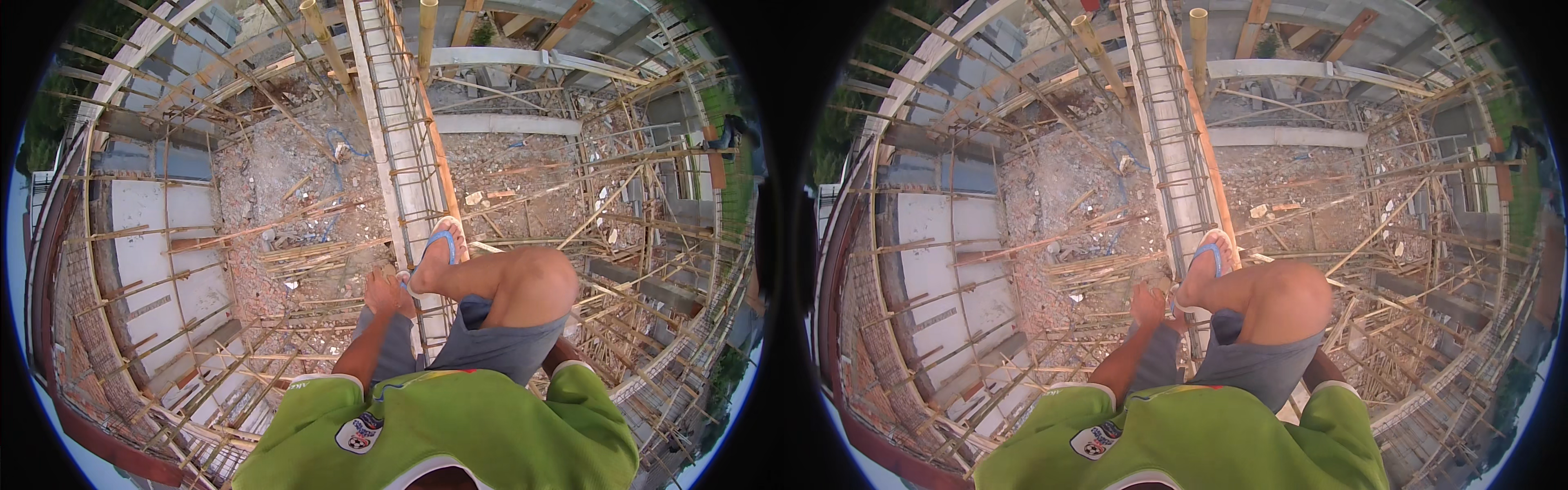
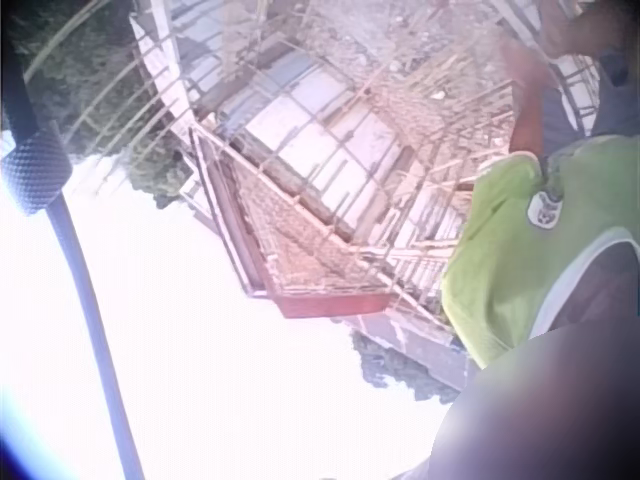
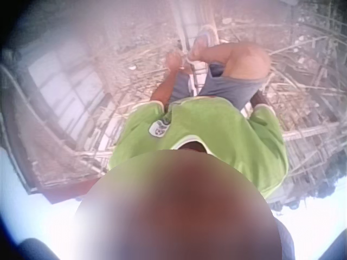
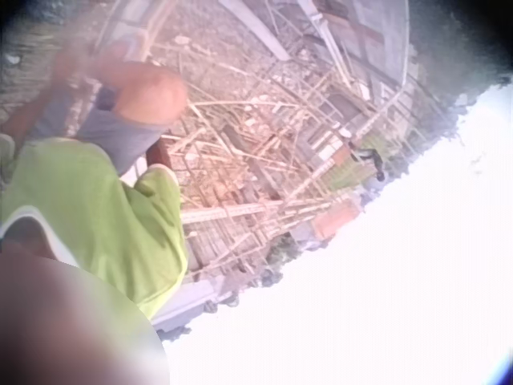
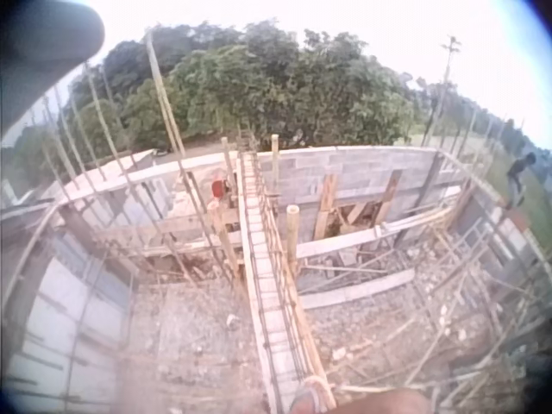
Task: The person works on a construction site, handling bamboo poles and tying them to a metal rebar framework using wire. They repeatedly position bamboo pieces and secure them with wire ties while standing on the scaffolding.
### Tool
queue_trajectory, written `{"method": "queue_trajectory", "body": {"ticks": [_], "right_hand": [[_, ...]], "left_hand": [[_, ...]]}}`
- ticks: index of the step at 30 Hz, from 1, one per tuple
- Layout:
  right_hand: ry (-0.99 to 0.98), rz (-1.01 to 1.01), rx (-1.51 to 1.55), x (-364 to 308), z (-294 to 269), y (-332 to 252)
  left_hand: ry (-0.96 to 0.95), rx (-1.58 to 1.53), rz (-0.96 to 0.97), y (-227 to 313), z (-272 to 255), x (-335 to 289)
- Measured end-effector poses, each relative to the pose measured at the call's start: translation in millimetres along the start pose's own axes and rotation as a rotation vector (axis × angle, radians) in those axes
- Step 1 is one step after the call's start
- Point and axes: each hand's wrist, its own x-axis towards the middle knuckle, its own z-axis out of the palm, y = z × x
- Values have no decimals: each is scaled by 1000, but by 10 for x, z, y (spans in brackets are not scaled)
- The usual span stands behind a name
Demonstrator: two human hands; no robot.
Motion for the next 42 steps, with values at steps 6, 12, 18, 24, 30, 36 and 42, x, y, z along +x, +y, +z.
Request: {"method": "queue_trajectory", "body": {"ticks": [6,12,18,24,30,36,42], "right_hand": [[35,8,49,119,-214,-61],[63,40,129,-4,-200,-244],[73,66,197,-17,-170,-388],[75,110,259,-49,-166,-474],[72,116,259,62,-219,-462],[60,138,261,-19,-227,-474],[74,164,275,-57,-235,-466]], "left_hand": [[-50,28,-12,86,16,76],[-142,118,-69,179,-13,135],[-91,104,-9,79,126,201],[-51,154,54,-2,187,280],[-87,248,21,74,165,335],[-52,139,108,-43,237,255],[-37,66,123,-30,285,255]]}}
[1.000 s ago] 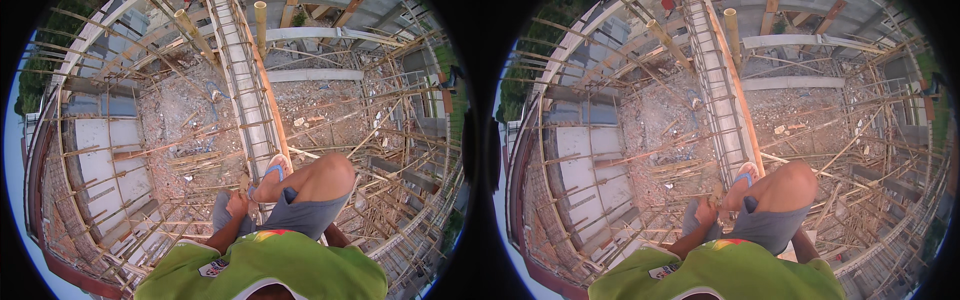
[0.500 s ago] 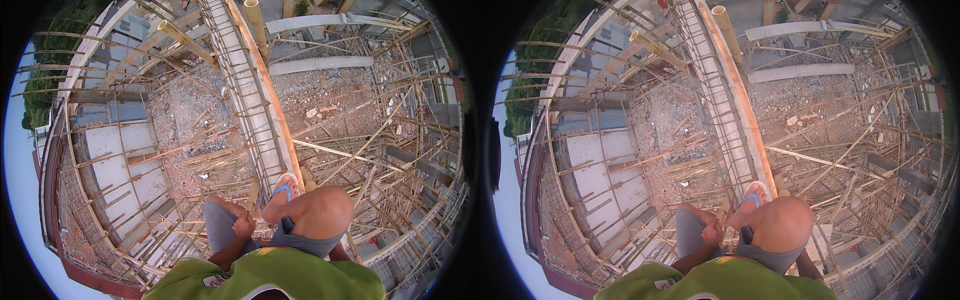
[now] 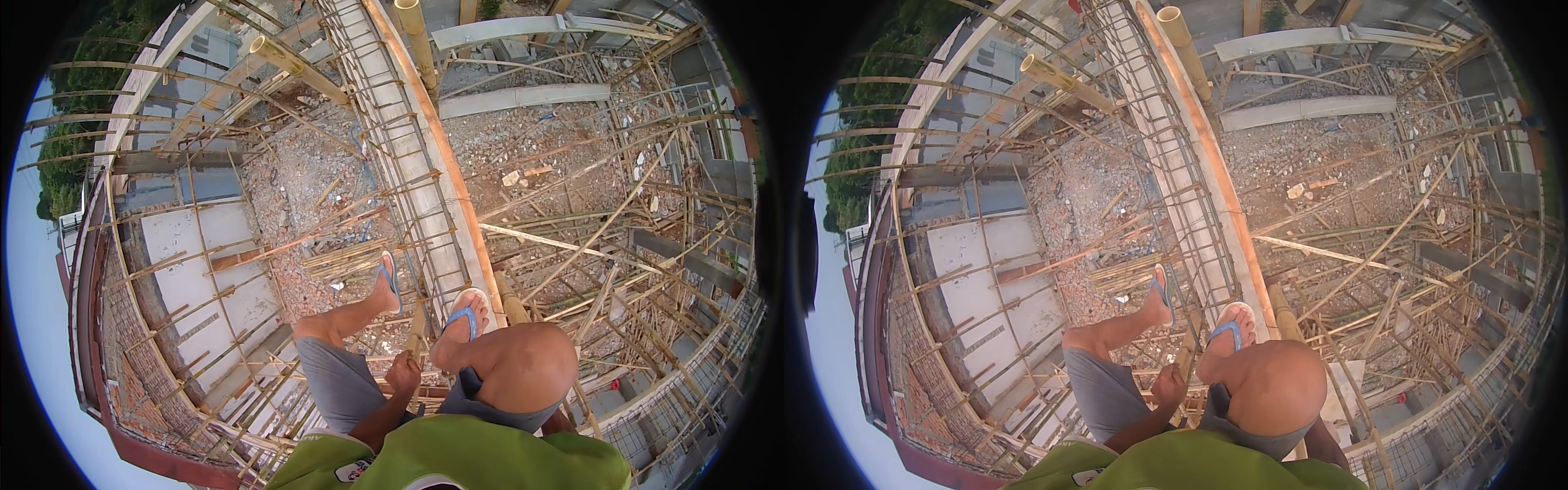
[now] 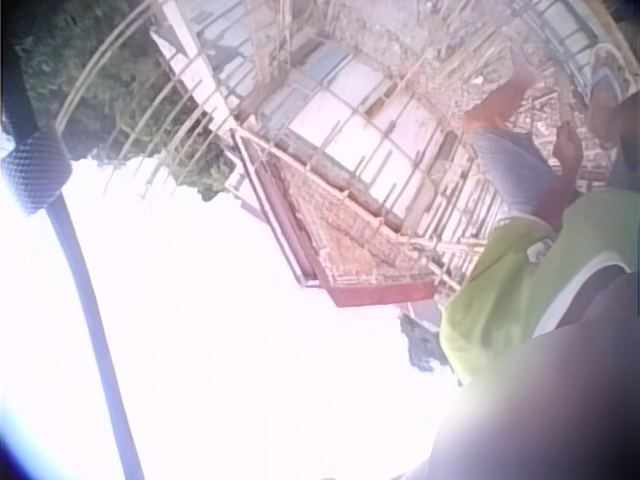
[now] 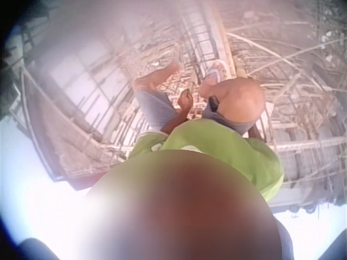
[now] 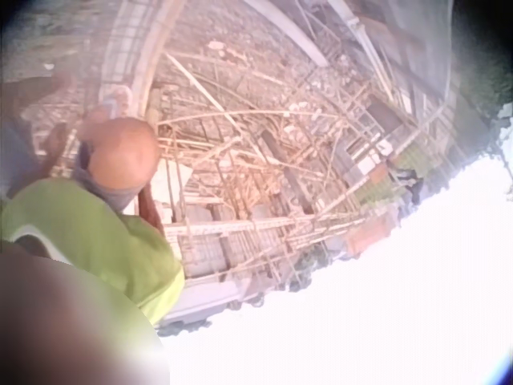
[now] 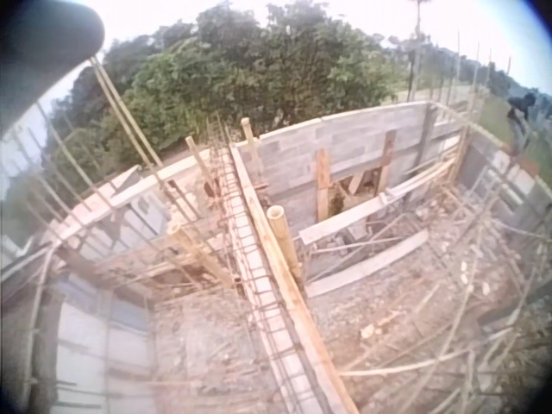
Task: The person works on a construction site, handling bamboo poles and tying them to a metal rebar framework using wire. They repeatedly position bamboo pieces and secure them with wire ties while standing on the scaffolding.
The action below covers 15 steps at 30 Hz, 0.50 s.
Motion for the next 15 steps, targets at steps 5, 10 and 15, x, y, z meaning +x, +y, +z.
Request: {"method": "queue_trajectory", "body": {"ticks": [5,10,15], "right_hand": [[26,-5,5,67,-105,72],[97,34,28,40,-209,160],[132,-44,-35,103,-173,183]], "left_hand": [[-4,-86,19,-48,41,61],[-102,-98,59,-225,113,174],[-106,-43,81,-121,80,146]]}}
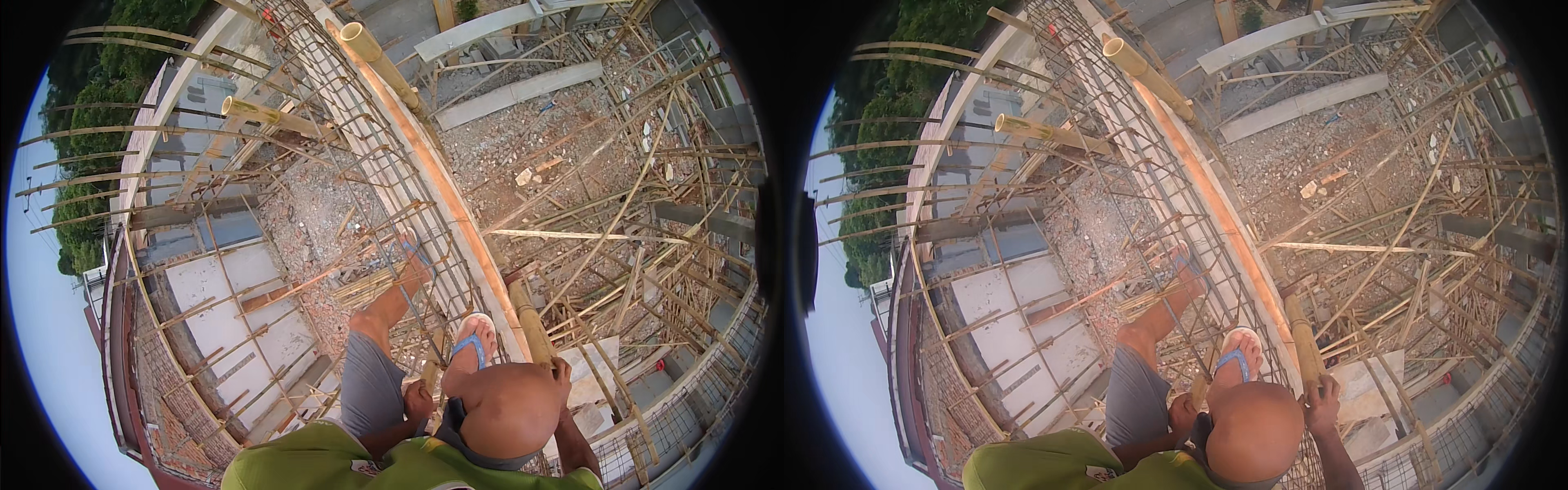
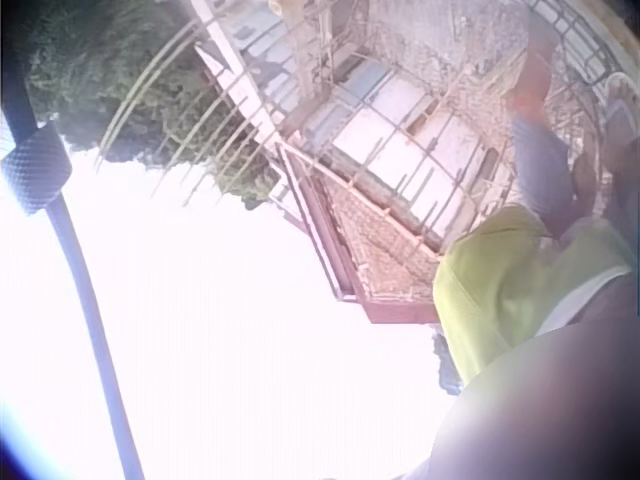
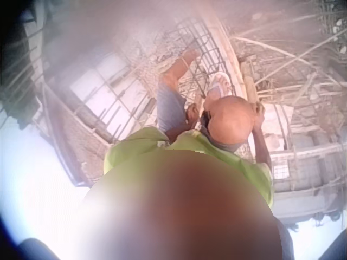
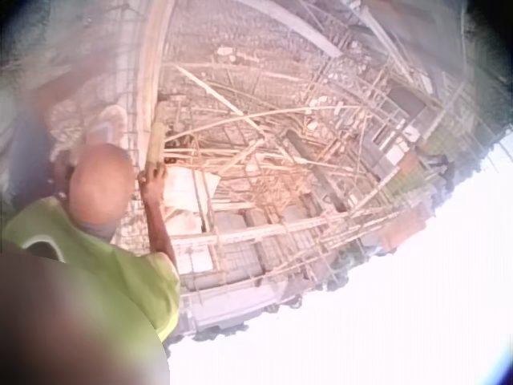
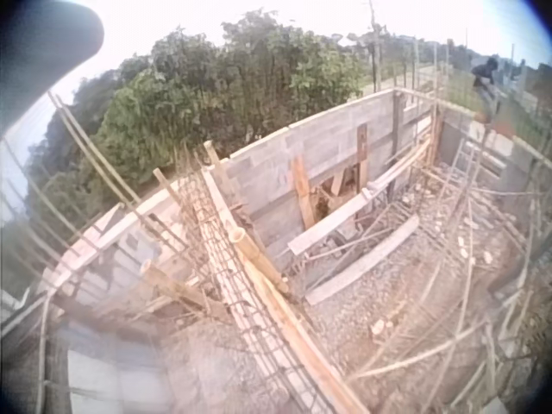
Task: The person works on a construction site, handling bamboo poles and tying them to a metal rebar framework using wire. They repeatedly position bamboo pieces and secure them with wire ties while standing on the scaffolding.
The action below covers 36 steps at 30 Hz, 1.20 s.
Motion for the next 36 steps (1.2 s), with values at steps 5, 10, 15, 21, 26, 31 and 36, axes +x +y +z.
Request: {"method": "queue_trajectory", "body": {"ticks": [5,10,15,21,26,31,36], "right_hand": [[17,166,213,120,-138,-72],[-6,121,179,102,-179,-79],[-48,-16,-13,159,-190,-142],[-57,32,18,164,-212,-218],[-145,69,-8,150,-210,-143],[-91,243,72,106,-105,-127],[-80,566,192,-321,73,-60]], "left_hand": [[10,-3,8,64,12,-22],[-124,87,-37,-79,17,-8],[-664,71,-161,-30,-72,485],[-1545,-199,-392,2290,-1900,2281],[-390,-169,458,3506,-3593,4850],[567,684,632,3346,-5074,6683],[382,859,294,3472,-5006,7002]]}}
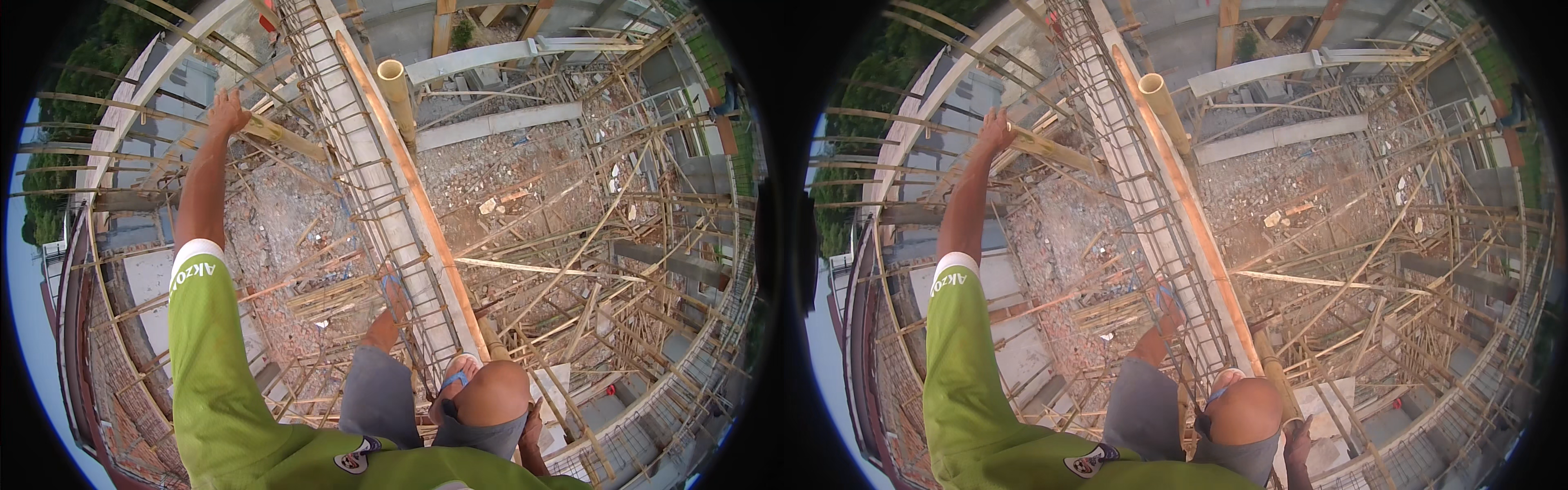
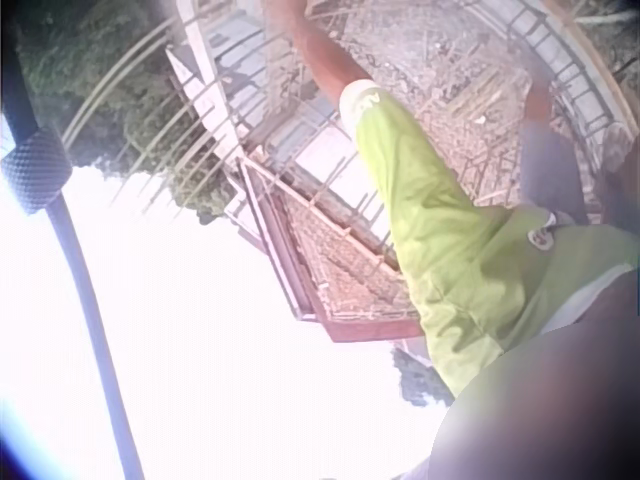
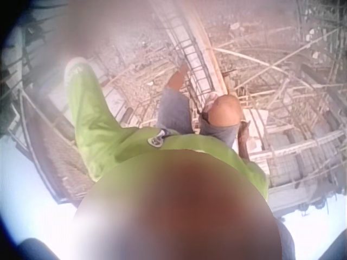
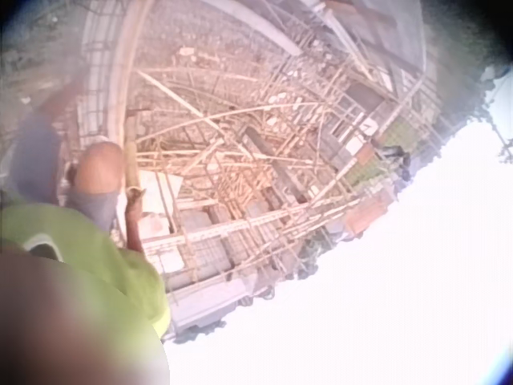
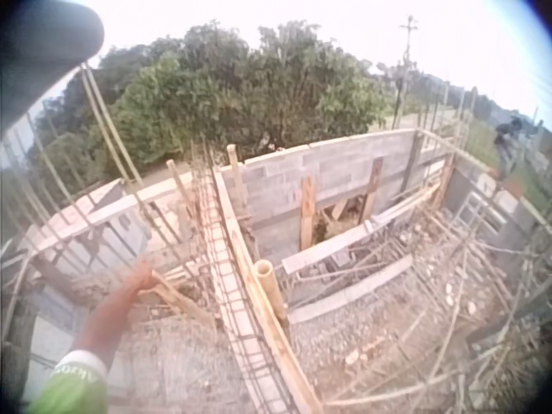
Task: The person works on a construction site, handling bamboo poles and tying them to a metal rebar framework using wire. They repeatedly position bamboo pieces and secure them with wire ties while standing on the scaffolding.
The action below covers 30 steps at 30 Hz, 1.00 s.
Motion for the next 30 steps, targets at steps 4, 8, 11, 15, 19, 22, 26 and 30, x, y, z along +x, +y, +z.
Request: {"method": "queue_trajectory", "body": {"ticks": [4,8,11,15,19,22,26,30], "right_hand": [[-2,-28,-106,-39,-24,336],[46,32,-53,-164,-113,56],[113,-73,-174,-382,-570,-310],[100,22,-45,-649,-1320,-1222],[89,-258,-176,-499,-2105,-2421],[-20,-25,21,-222,-2517,-2899],[149,-262,33,336,-2663,-3590],[342,-563,50,1004,-2521,-4571]], "left_hand": [[-8,-50,-18,-231,462,150],[53,-81,63,-448,951,268],[73,-121,105,-511,1057,305],[127,-152,120,-469,1158,267],[100,-101,64,-131,1007,206],[257,-314,163,-686,1210,341],[253,-43,61,-252,1026,293],[269,-461,-30,-511,1094,364]]}}
